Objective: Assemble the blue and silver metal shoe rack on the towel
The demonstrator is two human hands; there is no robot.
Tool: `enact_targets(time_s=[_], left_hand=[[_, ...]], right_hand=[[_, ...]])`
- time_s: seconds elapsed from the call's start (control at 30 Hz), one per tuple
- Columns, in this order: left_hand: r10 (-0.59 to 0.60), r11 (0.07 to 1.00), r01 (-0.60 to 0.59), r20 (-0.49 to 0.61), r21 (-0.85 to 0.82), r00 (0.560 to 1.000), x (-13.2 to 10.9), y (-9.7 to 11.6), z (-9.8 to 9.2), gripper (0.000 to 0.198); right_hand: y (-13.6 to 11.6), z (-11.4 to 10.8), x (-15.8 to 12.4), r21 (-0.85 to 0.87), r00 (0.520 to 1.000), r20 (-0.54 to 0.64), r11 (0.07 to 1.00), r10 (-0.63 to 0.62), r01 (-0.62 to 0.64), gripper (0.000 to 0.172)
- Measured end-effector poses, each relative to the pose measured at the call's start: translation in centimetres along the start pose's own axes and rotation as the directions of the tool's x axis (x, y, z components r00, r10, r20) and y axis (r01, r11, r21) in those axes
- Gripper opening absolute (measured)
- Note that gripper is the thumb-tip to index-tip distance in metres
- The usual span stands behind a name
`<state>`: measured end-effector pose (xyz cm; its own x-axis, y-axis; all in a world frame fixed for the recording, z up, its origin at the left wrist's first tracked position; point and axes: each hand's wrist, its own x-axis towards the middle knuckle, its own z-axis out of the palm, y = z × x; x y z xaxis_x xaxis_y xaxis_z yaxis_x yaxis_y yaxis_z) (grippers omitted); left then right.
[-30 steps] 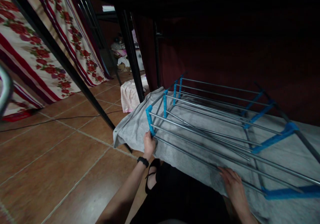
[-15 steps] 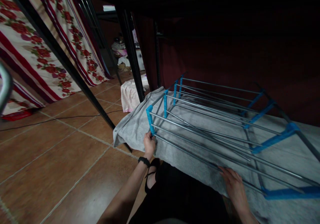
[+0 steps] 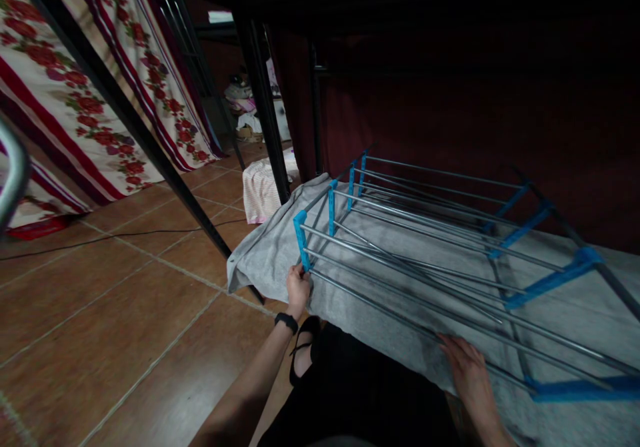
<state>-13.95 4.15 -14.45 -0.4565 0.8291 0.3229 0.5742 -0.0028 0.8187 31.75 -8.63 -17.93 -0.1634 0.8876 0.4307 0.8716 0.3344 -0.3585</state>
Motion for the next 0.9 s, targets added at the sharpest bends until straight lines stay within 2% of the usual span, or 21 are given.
enact_targets(time_s=[0.63,0.9], left_hand=[[0.003,0.999,-0.004,0.008,0.039,1.0,-0.2,1.1,-0.6,0.023],[-0.01,0.999,0.01,-0.003,0.038,1.0,-0.4,0.9,-0.3,0.025]], right_hand=[[0.7,0.0,-0.4,0.023,1.0,0.006,0.999,-0.03,0.03,0.035],[0.9,-0.3,-0.5,-0.051,0.997,0.043,0.996,-0.069,0.072,0.036]])
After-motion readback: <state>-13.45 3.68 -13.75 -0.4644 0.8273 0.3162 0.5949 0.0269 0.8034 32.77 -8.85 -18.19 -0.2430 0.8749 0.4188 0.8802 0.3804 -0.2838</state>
